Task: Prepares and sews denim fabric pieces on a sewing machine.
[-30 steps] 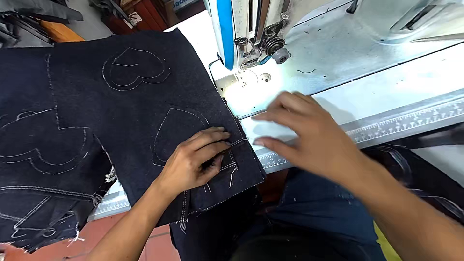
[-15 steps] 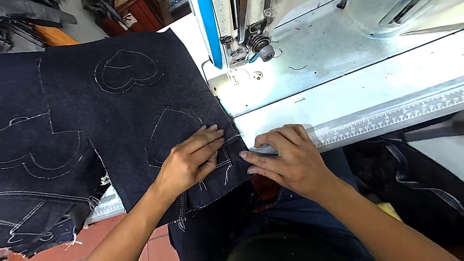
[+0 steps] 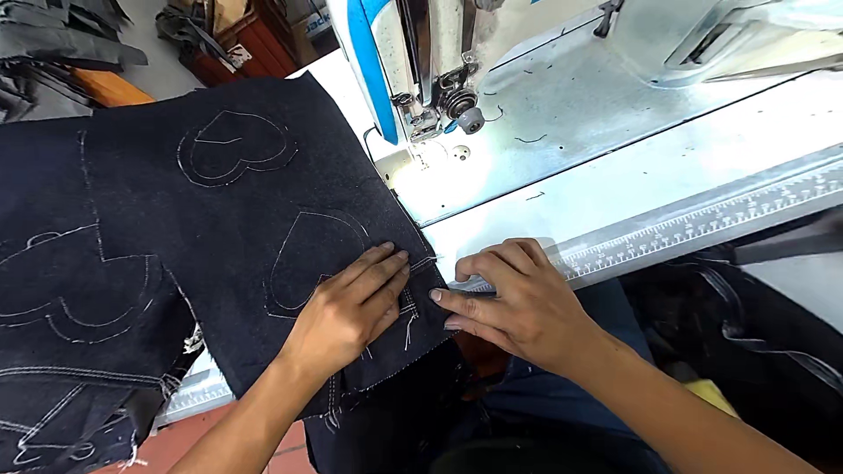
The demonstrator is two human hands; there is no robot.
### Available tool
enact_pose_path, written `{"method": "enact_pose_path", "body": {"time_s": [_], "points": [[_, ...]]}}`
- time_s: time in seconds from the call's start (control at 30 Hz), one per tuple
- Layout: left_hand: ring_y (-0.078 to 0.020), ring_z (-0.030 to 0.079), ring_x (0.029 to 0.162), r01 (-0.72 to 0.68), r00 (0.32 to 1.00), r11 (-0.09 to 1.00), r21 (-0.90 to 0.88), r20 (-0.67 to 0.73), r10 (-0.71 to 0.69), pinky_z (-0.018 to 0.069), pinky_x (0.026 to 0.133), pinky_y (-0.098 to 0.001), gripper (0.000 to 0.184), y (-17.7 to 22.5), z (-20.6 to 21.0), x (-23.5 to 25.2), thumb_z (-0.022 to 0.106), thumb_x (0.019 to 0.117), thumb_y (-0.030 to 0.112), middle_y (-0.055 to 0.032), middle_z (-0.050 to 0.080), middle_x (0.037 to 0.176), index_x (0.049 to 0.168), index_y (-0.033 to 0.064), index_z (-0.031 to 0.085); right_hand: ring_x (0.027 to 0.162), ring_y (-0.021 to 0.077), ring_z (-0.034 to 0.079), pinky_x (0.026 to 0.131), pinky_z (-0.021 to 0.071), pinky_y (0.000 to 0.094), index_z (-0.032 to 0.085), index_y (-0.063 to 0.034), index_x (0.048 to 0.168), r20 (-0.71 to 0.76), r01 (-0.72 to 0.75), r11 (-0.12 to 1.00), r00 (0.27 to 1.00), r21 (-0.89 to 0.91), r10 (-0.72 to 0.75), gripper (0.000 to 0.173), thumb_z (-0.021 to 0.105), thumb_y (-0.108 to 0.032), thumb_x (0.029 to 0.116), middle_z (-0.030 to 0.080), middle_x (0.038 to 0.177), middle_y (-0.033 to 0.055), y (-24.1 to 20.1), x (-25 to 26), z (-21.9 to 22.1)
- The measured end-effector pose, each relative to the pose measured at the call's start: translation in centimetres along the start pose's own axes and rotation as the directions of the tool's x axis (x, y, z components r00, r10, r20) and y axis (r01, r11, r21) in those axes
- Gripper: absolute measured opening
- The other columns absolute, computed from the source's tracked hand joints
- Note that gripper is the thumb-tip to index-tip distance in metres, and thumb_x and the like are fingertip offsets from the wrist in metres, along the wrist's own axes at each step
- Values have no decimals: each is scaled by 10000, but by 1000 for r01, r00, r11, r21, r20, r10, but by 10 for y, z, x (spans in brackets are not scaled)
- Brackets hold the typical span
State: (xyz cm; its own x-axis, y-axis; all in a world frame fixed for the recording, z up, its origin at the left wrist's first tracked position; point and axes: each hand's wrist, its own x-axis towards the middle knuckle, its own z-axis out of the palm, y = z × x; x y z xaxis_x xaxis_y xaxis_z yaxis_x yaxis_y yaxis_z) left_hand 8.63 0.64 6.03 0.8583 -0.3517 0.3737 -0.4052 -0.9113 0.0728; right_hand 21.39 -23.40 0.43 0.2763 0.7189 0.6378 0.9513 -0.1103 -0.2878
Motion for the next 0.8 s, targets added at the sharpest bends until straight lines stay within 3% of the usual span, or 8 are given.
{"method": "enact_pose_path", "body": {"time_s": [0.1,0.27,0.37,0.47,0.57,0.63,0.7,0.8], "points": [[-259,598,1332,-12,1000,999,29,7,12,489,1131,-377,253,1,1,1,562,1007,84,-124,698,1310,1165,19,749,1049,193,576,937,414,428,759,-368,1174,2,-1,1000,1000,-9,1,271,558,-475,1027,639,1074,-2,1,0,1],[-195,614,1306,81,996,990,-117,48,-76,517,1099,-347,292,-6,-6,6,509,1031,158,-73,713,1283,1128,57,765,1296,178,548,1038,413,471,715,-319,1165,130,-14,998,991,-57,21,340,432,-480,1068,600,1430,-103,-5,3,-1],[-194,579,1339,251,963,968,-2,104,-250,492,1101,-399,419,-28,-7,18,467,1058,361,-38,645,1403,1255,89,718,1278,196,561,1019,425,501,686,-275,1155,176,-33,998,983,-49,42,355,407,-478,1070,597,1430,-99,-10,7,-4],[-277,345,1525,370,906,920,128,170,-388,289,1193,-642,609,-36,3,27,400,1026,584,40,460,1599,1448,191,595,1192,189,585,967,433,481,672,-269,1088,202,-66,997,977,-35,72,360,382,-482,1078,608,1394,-99,-10,12,-9],[-312,279,1551,440,875,885,149,149,-460,230,1139,-765,684,-19,17,39,387,987,659,52,401,1636,1458,201,580,1151,172,595,941,443,450,677,-272,1057,219,-93,995,971,-28,97,346,389,-462,1078,633,1344,-117,2,12,-23],[-350,357,1506,444,867,875,193,155,-474,338,1070,-742,721,-11,21,54,384,959,701,40,415,1629,1426,199,608,1115,162,601,911,451,420,679,-272,1074,231,-95,995,968,-22,97,335,404,-462,1075,643,1333,-118,13,10,-32],[-374,444,1437,410,882,886,218,154,-446,409,1004,-690,717,-13,23,67,390,925,744,23,459,1599,1305,205,673,1100,163,606,889,464,408,687,-274,1086,256,-87,996,963,-21,90,330,417,-462,1071,647,1328,-110,20,10,-38],[-412,348,1485,441,873,890,118,172,-456,259,1081,-782,683,-19,28,80,484,888,747,5,403,1630,1263,208,672,1118,162,600,893,469,403,704,-290,1100,281,-91,996,955,-18,92,329,429,-468,1066,647,1328,-116,31,12,-45]]}}
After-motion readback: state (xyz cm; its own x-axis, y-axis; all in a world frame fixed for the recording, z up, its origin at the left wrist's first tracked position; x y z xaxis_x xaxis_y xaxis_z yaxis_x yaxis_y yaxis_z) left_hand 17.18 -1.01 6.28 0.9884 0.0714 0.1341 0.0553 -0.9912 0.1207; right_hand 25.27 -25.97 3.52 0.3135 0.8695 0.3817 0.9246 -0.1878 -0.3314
